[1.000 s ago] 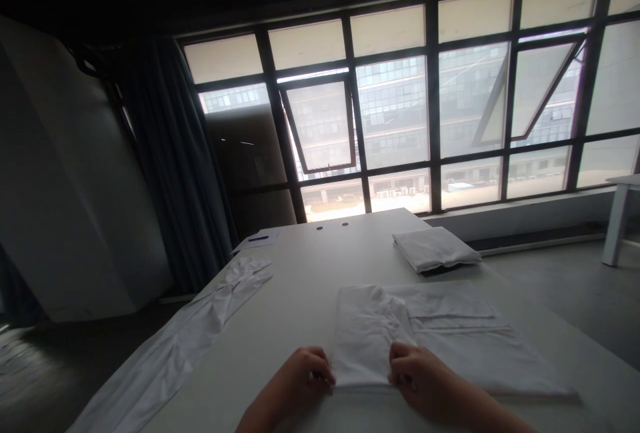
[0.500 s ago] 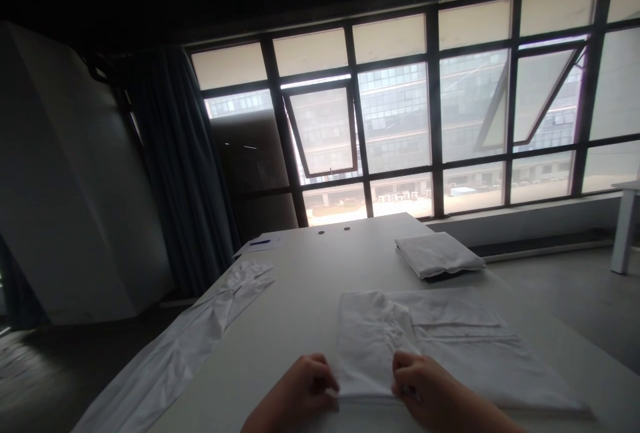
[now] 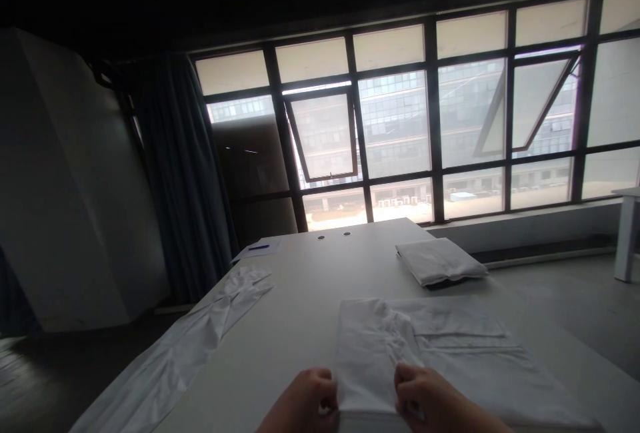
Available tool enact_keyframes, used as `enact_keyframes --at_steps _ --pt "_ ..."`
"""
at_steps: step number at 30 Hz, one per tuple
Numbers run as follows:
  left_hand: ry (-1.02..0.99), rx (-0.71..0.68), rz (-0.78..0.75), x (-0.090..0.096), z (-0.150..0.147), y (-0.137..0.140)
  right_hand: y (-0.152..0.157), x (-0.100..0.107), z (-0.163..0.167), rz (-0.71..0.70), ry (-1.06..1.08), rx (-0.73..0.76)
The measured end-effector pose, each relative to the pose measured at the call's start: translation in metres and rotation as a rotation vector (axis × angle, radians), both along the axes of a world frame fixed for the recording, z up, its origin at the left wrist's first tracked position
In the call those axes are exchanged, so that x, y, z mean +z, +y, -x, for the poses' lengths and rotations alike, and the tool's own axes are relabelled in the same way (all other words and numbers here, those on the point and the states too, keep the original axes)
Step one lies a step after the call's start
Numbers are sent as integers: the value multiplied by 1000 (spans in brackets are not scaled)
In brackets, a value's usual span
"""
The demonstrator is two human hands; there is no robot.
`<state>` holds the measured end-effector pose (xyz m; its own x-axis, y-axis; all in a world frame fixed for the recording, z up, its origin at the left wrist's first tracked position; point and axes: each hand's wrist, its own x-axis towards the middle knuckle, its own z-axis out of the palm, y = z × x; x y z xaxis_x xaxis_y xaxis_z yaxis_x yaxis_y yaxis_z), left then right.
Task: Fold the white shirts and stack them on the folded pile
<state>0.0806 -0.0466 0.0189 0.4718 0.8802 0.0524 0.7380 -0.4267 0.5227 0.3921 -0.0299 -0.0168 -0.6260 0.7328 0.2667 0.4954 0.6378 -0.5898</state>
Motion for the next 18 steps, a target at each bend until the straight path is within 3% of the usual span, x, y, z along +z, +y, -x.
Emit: enact_keyframes --at_steps 9,14,18 --pt "47 -16 59 7 -3 4 17 -28 0 18 -68 24" --pt "94 65 83 1 -2 4 20 -31 -1 39 -82 27" --pt "52 42 127 -1 -3 2 22 -30 0 41 -93 39"
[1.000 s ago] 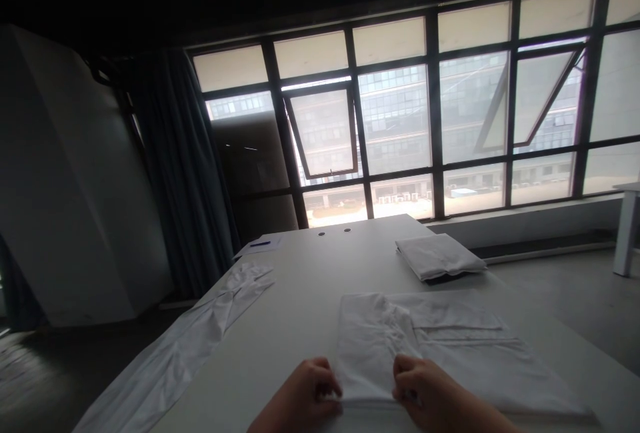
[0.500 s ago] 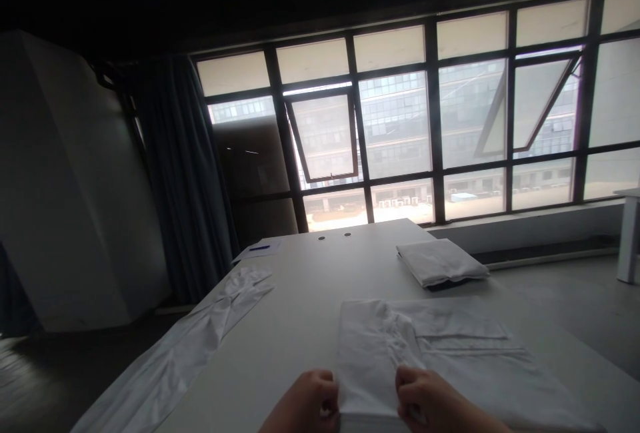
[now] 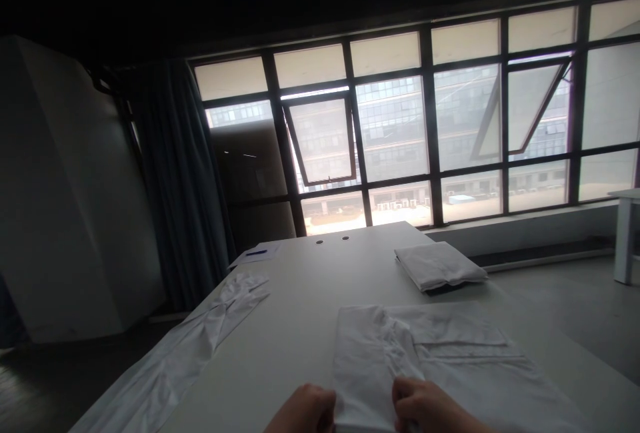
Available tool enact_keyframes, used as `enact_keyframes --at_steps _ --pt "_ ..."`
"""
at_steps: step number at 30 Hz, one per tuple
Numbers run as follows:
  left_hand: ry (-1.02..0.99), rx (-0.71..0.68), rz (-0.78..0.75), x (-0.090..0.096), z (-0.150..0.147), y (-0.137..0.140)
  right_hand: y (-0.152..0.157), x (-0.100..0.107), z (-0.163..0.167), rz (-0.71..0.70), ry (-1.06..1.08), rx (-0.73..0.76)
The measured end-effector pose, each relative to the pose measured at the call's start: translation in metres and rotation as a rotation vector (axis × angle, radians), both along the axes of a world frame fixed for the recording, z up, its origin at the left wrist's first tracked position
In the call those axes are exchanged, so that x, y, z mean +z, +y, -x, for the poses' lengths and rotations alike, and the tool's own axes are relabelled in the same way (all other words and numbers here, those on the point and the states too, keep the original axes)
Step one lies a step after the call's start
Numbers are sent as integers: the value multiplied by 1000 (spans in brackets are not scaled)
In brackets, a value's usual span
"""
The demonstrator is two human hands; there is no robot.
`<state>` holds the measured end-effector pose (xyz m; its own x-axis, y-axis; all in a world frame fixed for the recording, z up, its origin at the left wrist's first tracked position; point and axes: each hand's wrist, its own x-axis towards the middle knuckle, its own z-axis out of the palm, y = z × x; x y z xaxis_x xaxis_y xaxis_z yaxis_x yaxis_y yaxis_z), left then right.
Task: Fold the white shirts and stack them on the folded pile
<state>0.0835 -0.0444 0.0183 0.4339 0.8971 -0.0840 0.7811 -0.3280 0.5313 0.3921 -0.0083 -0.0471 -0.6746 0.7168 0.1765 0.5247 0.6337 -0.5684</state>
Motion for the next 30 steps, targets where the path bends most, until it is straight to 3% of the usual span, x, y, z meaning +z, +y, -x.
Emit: enact_keyframes --at_steps 9,14,18,23,26,30 --pt "-69 76 -39 5 12 -1 -11 9 1 -33 -2 11" --pt "-241 106 -201 -8 8 12 -21 24 3 -118 97 -50" --pt "-283 45 -150 -21 1 17 -16 23 8 -159 54 -164" --pt "-225 -1 -163 -30 5 21 -16 22 14 -165 -83 -146" --pt "-224 -16 -129 -24 6 18 -21 28 14 -166 -108 -111" --pt "-176 -47 -24 -1 3 3 -35 41 11 -87 -116 -84"
